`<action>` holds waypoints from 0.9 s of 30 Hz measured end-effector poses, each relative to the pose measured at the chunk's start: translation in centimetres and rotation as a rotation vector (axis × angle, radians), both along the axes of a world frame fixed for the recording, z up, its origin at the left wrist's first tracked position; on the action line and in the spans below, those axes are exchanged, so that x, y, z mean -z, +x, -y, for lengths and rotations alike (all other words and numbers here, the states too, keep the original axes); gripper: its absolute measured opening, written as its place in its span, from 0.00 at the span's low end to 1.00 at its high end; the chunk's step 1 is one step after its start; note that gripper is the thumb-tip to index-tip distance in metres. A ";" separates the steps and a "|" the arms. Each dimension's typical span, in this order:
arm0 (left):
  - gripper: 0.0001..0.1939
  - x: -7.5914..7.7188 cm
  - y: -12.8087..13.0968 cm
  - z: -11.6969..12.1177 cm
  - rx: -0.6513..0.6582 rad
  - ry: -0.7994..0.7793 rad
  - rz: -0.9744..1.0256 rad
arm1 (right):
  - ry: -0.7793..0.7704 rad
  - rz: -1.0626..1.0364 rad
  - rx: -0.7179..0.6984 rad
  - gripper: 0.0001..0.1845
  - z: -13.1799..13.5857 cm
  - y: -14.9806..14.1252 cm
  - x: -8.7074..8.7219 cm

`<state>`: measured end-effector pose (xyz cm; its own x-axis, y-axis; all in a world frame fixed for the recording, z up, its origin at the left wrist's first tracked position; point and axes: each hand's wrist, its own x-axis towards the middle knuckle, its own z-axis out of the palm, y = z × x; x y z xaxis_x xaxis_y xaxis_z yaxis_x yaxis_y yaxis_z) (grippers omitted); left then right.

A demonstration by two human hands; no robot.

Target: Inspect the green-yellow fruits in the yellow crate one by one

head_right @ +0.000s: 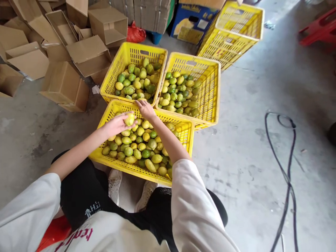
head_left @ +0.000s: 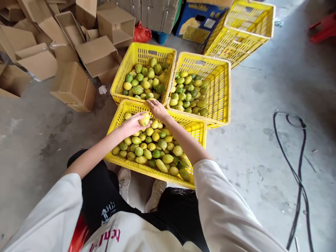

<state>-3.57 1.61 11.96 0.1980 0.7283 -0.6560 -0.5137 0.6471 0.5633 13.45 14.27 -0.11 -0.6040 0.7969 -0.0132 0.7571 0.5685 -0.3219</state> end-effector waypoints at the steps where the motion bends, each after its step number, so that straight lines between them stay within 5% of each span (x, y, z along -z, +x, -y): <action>1: 0.09 -0.2 0.7 -0.9 -0.001 0.071 -0.002 | 0.005 -0.010 -0.012 0.34 0.6 0.6 -0.1; 9: 0.13 0.9 11.5 -11.3 0.081 0.808 -0.315 | -0.049 -0.119 -0.141 0.32 11.6 10.9 2.0; 13: 0.16 1.6 13.9 -12.7 0.308 1.100 -0.567 | -0.106 -0.084 -0.082 0.28 17.4 15.5 3.8; 16: 0.07 1.9 12.3 -8.5 0.843 1.265 -0.892 | -0.139 -0.054 -0.050 0.25 19.5 17.1 4.8; 20: 0.12 2.4 7.3 3.0 1.593 1.561 -1.054 | -0.162 -0.027 -0.058 0.23 19.8 17.3 5.5; 24: 0.05 3.5 3.6 14.8 1.889 1.578 -0.877 | -0.180 0.026 -0.107 0.19 18.8 16.4 5.5; 27: 0.07 4.7 3.0 20.6 1.968 1.524 -0.629 | -0.191 0.076 -0.117 0.17 17.9 15.6 5.0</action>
